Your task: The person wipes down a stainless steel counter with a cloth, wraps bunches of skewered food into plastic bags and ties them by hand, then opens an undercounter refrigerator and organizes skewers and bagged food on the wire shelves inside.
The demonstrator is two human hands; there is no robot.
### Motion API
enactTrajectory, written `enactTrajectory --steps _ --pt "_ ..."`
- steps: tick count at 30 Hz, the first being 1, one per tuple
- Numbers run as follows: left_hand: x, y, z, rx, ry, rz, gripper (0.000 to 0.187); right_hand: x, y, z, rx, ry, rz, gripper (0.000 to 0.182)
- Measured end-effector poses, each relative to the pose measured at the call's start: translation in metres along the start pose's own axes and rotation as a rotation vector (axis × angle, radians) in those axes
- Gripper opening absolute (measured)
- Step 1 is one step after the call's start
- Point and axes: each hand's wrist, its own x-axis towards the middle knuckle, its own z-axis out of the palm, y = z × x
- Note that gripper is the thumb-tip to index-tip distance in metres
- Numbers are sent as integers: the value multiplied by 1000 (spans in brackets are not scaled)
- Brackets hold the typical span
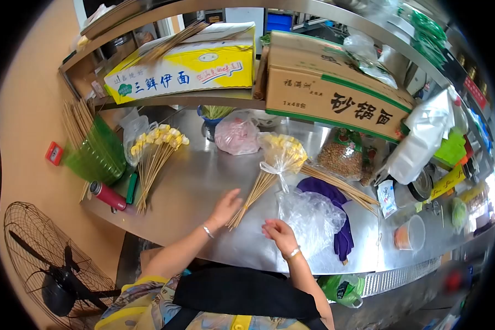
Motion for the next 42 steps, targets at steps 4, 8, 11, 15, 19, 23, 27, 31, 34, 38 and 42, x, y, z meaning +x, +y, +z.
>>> enactTrajectory --steps 4,8,11,15,19,23,27,31,34,38,42 --pt "-5 -10 -104 432 385 -119 39 -40 9 -27 -63 121 -89 22" --pt "-17 -66 -204 905 658 -320 45 -63 9 -47 -664 546 -300 28" --pt "-17 -69 -234 817 494 -543 61 -64 -15 -40 -1200 776 -485 51" --pt "-1 -184 -270 670 429 -455 54 -41 -5 -58 -1452 840 -298 53" --pt "13 -135 -269 3 155 -638 30 -39 12 -122 -1362 841 -245 9" --pt "7 -106 -251 61 424 -424 17 -58 0 -164 -986 937 -503 16" --pt "-19 -98 -236 91 476 -450 18 -79 -28 -171 -455 937 -455 11" --pt "-61 -85 -196 -24 540 -240 20 -86 -54 -156 -414 930 -554 13" --pt "-94 -20 -165 -74 557 -175 23 -78 -62 -148 -143 904 -649 16" --pt "-133 -10 -152 -203 486 -305 22 -69 -66 -147 -163 791 -586 16" --pt "-163 32 -151 -584 320 -561 21 -71 -68 -137 -158 744 -537 13"
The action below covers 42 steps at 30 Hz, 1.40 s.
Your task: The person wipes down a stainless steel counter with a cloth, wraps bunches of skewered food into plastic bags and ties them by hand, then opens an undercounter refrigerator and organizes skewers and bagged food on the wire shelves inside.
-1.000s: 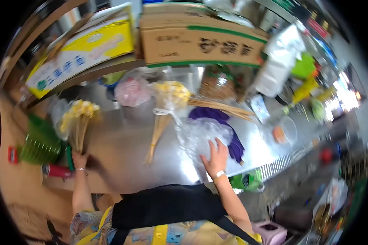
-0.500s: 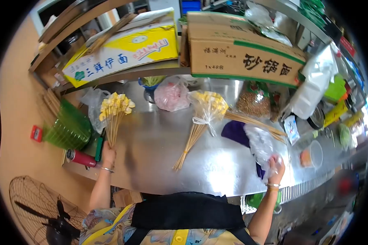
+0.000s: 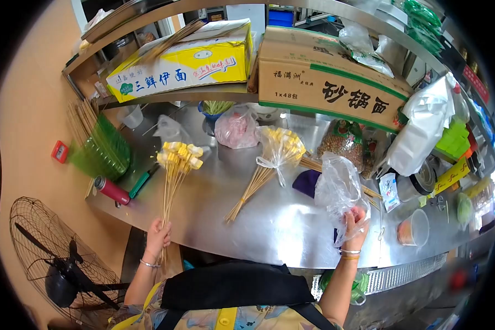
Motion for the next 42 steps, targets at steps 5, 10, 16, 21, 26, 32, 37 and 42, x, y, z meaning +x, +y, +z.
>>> enactTrajectory --steps 5,10,16,21,26,32,37,42 --pt "-32 1 4 -33 -46 -48 20 -15 -4 0 -14 -42 87 11" --pt "-15 15 7 53 180 169 21 -22 -7 11 28 -69 94 11" --pt "-1 41 14 77 176 261 32 -32 -24 29 9 -150 21 12" --pt "-22 -18 24 106 177 197 43 -39 -31 30 62 -148 14 12" --pt "22 -84 53 233 145 229 33 -42 -62 49 -218 -149 -248 9" --pt "25 -79 79 747 141 298 46 -42 -98 95 -368 -316 -670 15" --pt "4 -37 73 185 19 333 69 -56 -94 143 -395 -457 -811 12" --pt "-52 71 101 -691 -294 55 74 -85 -93 182 -331 -636 -878 12"
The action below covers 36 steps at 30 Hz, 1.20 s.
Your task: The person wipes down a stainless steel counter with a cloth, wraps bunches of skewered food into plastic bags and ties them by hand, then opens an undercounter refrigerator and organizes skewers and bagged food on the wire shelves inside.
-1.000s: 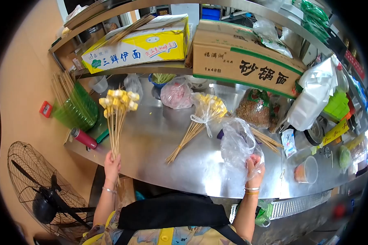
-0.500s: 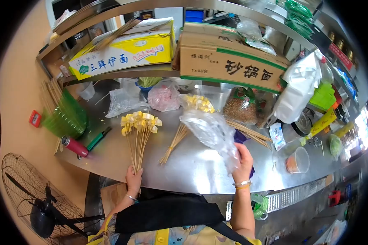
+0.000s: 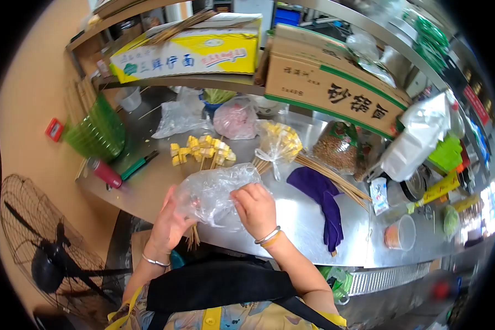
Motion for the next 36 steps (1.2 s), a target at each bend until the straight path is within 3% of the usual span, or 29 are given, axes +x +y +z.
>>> enactTrajectory --steps 2,5,7,8,11,14,15,17,18,19,21,22,23,24,25,27,29,30,32,36 --pt "10 -4 -8 -82 140 -5 77 3 -11 15 42 -11 -34 13" --pt "17 -4 -25 57 127 150 77 0 -8 26 71 -79 -42 8" --pt "8 7 -23 24 152 168 75 -5 10 39 506 59 470 6" --pt "3 13 -28 70 154 192 73 -3 22 40 512 52 471 6" --pt "-9 26 -38 128 150 229 65 9 37 22 1353 316 872 6" --pt "-18 36 -50 659 315 476 41 20 39 12 1454 376 909 9" --pt "-17 38 -53 657 314 480 41 20 36 15 1454 375 905 9" --pt "-17 42 -67 413 466 475 34 18 30 27 1428 157 812 12" --pt "-18 49 -75 85 465 318 25 19 30 36 1393 37 742 18" --pt "-17 56 -94 83 471 320 25 19 27 41 1395 30 744 18" --pt "-13 74 -138 -198 460 290 20 26 9 47 1450 -238 540 31" --pt "-16 88 -148 -175 412 378 21 26 9 52 1595 -340 518 48" --pt "-15 100 -152 -155 361 468 21 18 12 63 1598 -339 522 48" --pt "-12 111 -145 -104 530 604 25 5 18 81 1755 -315 727 52" --pt "-17 121 -135 -133 510 667 25 -6 24 101 1903 -288 935 56" --pt "-9 135 -151 -168 588 851 26 -27 20 155 1147 -399 1081 84" --pt "-4 131 -149 -168 608 833 25 -29 0 183 327 -421 809 100" --pt "-1 128 -146 -168 620 817 25 -32 -2 197 333 -418 820 100" --pt "8 120 -146 -130 596 762 24 -33 -4 226 -55 -307 894 105" --pt "26 107 -143 -42 498 682 28 -18 -13 230 -139 -286 920 104"
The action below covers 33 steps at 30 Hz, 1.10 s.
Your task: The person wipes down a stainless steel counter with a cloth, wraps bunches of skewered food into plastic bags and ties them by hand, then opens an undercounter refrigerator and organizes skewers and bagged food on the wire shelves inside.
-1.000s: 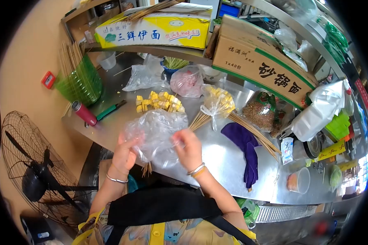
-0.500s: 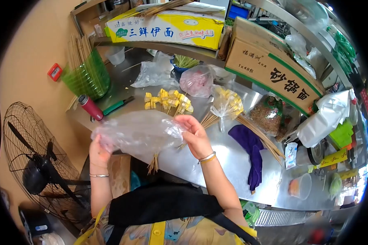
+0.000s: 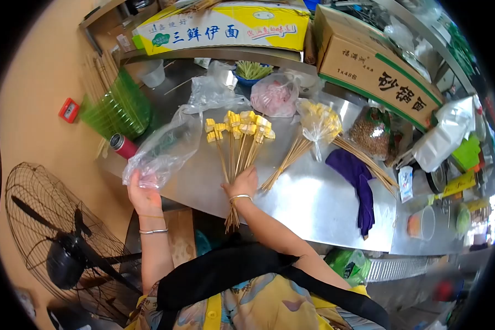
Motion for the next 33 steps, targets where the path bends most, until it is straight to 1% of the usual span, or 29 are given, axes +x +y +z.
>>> enactTrajectory --steps 1,3,4,5,7,8,9,11,12,14,15,16,17,19,20,21,22,24,25,26,27,29,30,31,33 --pt "-1 -5 2 0 -6 -17 28 2 0 6 -5 8 15 104" --pt "-8 0 21 -8 -3 -22 31 7 -2 16 153 4 61 96" --pt "-5 -1 21 -16 4 -23 31 15 -2 11 145 -44 75 90" --pt "-2 -3 20 24 3 -11 30 23 -4 8 144 -44 71 90" --pt "2 -6 18 69 2 1 29 40 0 6 263 -8 -56 86" --pt "6 -6 17 90 -10 -9 28 53 4 6 309 33 -24 71" --pt "8 -7 15 111 -22 -19 26 60 6 -12 312 33 -25 71" --pt "16 -8 10 129 -15 -40 26 62 4 -66 634 -297 26 46" --pt "20 -9 13 139 0 -65 26 61 8 -81 639 -287 18 46" --pt "24 -13 18 122 -14 -42 27 46 22 -108 827 -373 -35 30" --pt "25 -15 22 107 -15 -21 27 40 27 -124 826 -367 -42 30" --pt "25 -18 26 146 23 29 29 32 32 -141 914 -431 -32 24" --pt "21 -21 34 144 16 31 29 23 38 -157 1005 -496 -22 19" --pt "11 -26 52 213 24 107 31 6 47 -185 1060 -487 -36 17" --pt "11 -31 58 211 16 110 31 -3 52 -200 1110 -487 -45 16" --pt "12 -38 62 235 -55 81 30 -12 57 -214 1114 -486 -50 16" --pt "14 -43 65 263 -123 53 29 -22 63 -228 1154 -528 -44 15" --pt "17 -52 80 320 -156 48 26 -39 77 -254 1203 -580 -36 14" --pt "19 -58 91 371 -190 38 23 -47 85 -266 1211 -676 -45 13" --pt "18 -69 105 355 -157 126 20 -54 91 -273 1221 -769 -54 13" --pt "14 -74 112 365 -167 129 20 -59 96 -276 1236 -766 -55 13" --pt "8 -82 128 392 -260 75 20 -66 105 -281 1283 -987 -25 13" --pt "5 -87 135 407 -276 89 20 -67 106 -278 1354 -1089 -26 14" --pt "3 -90 139 412 -286 94 20 -70 104 -279 1336 -1129 10 14" --pt "-6 -86 148 500 -290 64 19 -65 107 -273 1296 -1221 14 13"
